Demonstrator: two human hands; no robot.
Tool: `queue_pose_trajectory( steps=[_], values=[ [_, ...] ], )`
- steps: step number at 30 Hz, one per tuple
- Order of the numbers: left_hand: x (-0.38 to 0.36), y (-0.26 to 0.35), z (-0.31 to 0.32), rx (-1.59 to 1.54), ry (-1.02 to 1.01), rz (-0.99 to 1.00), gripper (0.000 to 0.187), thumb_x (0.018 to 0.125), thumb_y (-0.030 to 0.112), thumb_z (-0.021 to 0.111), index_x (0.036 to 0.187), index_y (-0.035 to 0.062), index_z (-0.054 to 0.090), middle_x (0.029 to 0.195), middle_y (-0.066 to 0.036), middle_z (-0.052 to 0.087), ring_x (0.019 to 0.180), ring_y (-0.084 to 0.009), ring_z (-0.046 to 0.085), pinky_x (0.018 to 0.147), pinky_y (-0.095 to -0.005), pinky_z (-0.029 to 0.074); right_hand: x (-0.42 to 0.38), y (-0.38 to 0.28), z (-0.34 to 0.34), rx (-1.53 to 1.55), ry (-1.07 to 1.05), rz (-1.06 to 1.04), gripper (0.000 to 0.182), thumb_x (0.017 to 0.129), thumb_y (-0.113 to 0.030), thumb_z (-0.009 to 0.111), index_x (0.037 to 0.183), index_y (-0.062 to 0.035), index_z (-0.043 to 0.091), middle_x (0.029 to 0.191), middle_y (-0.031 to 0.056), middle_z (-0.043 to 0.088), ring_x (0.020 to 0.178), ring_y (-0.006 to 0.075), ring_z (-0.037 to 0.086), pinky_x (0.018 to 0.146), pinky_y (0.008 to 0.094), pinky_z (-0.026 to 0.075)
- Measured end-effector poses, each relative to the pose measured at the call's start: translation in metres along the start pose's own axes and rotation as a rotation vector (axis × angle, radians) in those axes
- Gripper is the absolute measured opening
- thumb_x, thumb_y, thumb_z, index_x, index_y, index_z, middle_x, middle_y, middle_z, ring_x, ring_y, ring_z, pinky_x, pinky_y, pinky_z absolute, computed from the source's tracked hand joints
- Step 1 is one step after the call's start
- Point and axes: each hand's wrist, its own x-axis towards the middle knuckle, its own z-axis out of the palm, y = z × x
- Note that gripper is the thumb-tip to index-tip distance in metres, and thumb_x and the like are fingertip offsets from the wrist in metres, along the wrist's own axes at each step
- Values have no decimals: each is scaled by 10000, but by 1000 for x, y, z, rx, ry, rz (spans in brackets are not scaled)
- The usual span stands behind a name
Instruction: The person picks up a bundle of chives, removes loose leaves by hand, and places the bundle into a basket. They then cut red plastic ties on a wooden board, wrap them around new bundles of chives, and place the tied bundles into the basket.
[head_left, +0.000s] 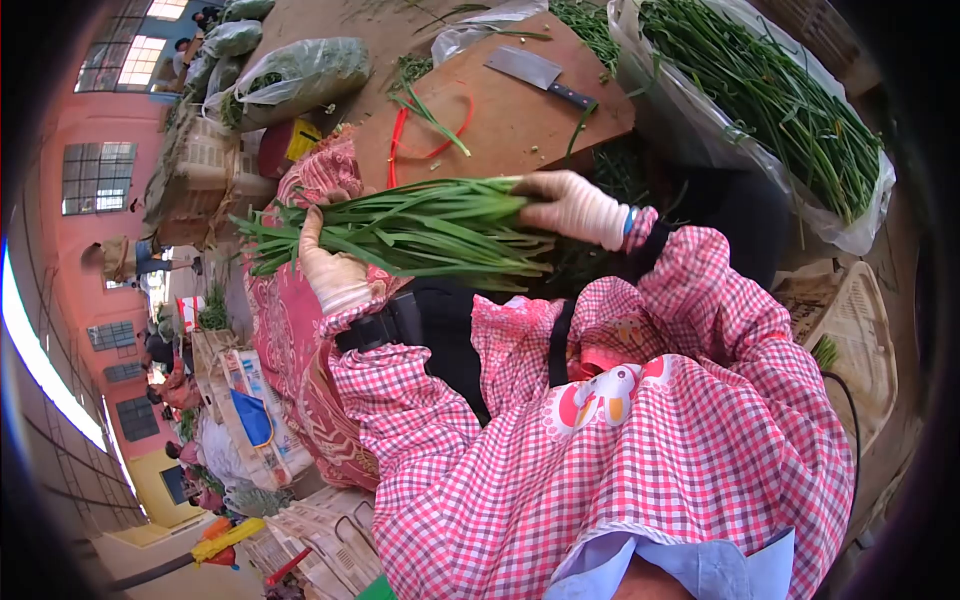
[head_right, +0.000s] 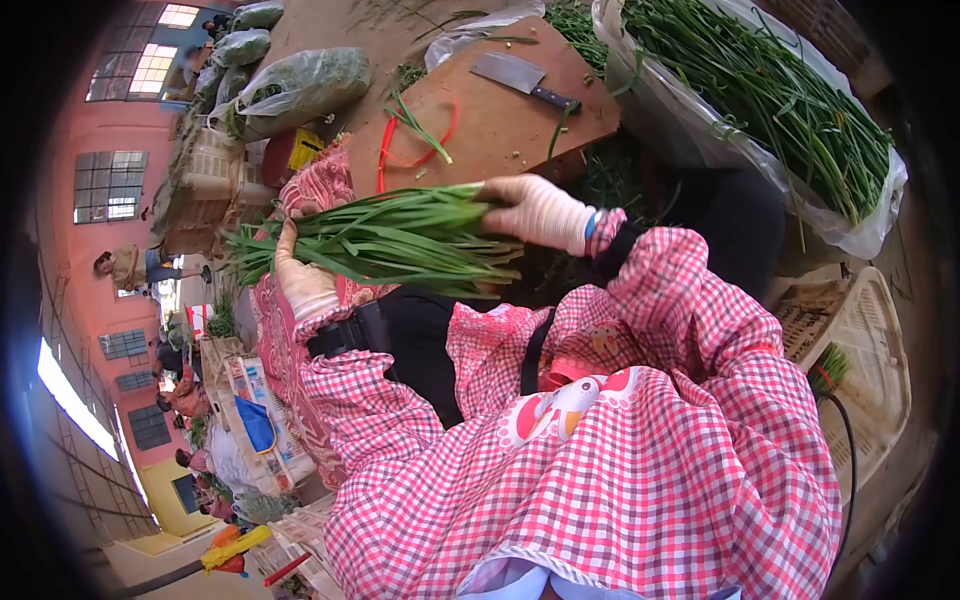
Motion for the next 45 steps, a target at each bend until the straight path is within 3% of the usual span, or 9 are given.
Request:
queue_pose_trajectory(
  steps=[4,13,19,23,26,30,33,42,45],
  values=[
    [-22,-9,15,90,179,-4,241,872,227,612,990,19,631,1008,-131,659,949,-250,632,871,-406,516,17,-6,-25,304,165,178,259,816,-112,675,1035,12,613,943,37,648,869,114,594,813,276,484],
    [-24,-13,-36,69,246,-88,301,848,275,633,1036,39,620,1074,-129,639,988,-279,604,906,-463,473,11,16,-36,365,216,214,240,830,-175,682,1004,-20,621,852,18,644,738,92,598,641,244,500],
    [-18,-11,-86,68,343,-99,562,729,380,747,1192,131,549,1238,-88,549,1112,-319,506,903,-585,394,-6,18,-46,360,593,190,191,861,-153,624,1002,-23,634,754,8,623,577,78,555,493,225,468],
    [-23,-14,-80,61,348,-79,566,730,396,744,1184,120,549,1232,-92,547,1112,-320,507,896,-581,405,-36,-14,-37,184,322,222,146,848,-125,620,957,-36,656,668,13,575,485,66,499,420,213,382],
    [-31,-19,-51,-23,378,-28,317,852,254,623,1108,66,610,1131,-69,629,1065,-269,575,902,-525,460,-32,-9,-23,-303,251,-102,206,845,-138,614,1020,-33,646,750,62,659,644,158,616,612,292,496],
    [-30,-24,-64,-35,351,-86,306,858,241,617,1103,58,610,1134,-86,627,1060,-272,580,904,-510,469,-18,-15,-21,-776,110,48,305,807,-260,612,1040,-65,633,836,188,644,790,341,628,725,397,498],
    [-26,-27,-68,125,327,-47,556,757,379,717,1211,116,536,1274,-88,525,1160,-339,484,895,-618,403,-5,-5,-16,-661,41,54,334,791,-254,622,1063,-59,622,921,179,643,865,337,619,788,403,484],
    [-28,-26,-63,123,417,-85,448,792,314,695,1141,58,579,1200,-109,584,1107,-310,541,942,-538,429,-6,-3,-10,-645,69,158,405,816,-285,619,1117,-17,587,927,214,636,871,350,621,759,405,486],
    [-23,-29,-72,162,415,-97,576,733,404,733,1209,133,550,1303,-97,506,1187,-357,450,895,-659,370,-3,7,-9,-602,121,124,395,826,-307,600,1122,-45,591,913,210,637,875,362,614,767,419,479]
  ],
)
